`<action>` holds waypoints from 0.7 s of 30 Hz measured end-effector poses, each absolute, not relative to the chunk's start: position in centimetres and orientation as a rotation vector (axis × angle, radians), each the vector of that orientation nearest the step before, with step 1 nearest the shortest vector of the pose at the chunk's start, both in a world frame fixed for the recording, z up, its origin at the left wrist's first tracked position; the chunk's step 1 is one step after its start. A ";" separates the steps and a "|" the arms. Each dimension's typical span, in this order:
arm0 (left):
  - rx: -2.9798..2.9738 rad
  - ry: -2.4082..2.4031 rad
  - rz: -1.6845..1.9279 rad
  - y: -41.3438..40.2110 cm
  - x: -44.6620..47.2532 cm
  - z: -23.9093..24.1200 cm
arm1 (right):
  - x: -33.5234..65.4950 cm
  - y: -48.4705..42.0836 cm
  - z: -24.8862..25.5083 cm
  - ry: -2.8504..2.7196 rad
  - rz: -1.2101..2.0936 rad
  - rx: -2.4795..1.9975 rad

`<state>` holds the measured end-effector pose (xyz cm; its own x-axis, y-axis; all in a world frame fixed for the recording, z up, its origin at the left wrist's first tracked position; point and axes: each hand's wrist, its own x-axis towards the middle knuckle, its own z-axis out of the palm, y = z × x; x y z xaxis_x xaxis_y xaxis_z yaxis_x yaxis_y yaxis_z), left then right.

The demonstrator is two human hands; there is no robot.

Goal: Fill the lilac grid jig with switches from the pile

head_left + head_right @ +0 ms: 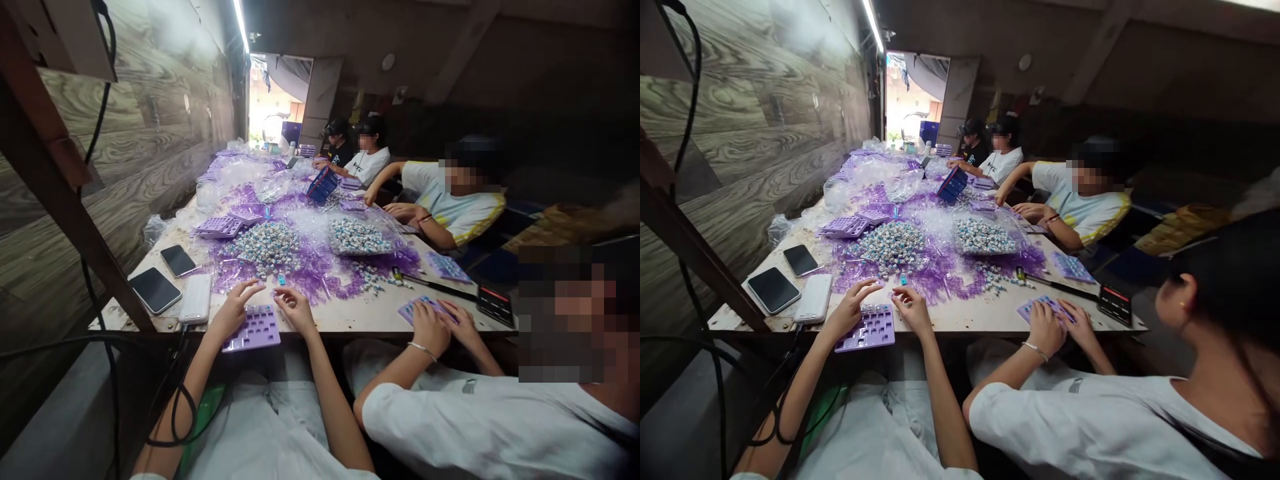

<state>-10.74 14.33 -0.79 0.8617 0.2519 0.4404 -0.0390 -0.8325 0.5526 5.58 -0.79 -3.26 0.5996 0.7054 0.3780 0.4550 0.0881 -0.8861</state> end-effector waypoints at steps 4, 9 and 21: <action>2.388 0.184 0.737 14.5 -10.6 -0.7 | 5.6 -0.8 -3.3 -1.022 0.274 -1.557; 2.378 0.134 0.780 14.9 -10.3 -1.1 | 5.6 -0.7 -3.4 -1.032 0.280 -1.554; 2.461 0.152 0.787 13.8 -10.1 -0.7 | 6.0 -1.0 -3.7 -1.029 0.367 -1.537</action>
<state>-10.11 13.82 -0.66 0.8224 0.2629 0.5045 -0.0567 -0.8445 0.5325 5.95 -0.95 -3.70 0.5601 0.7678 0.3112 0.3976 0.0805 -0.9140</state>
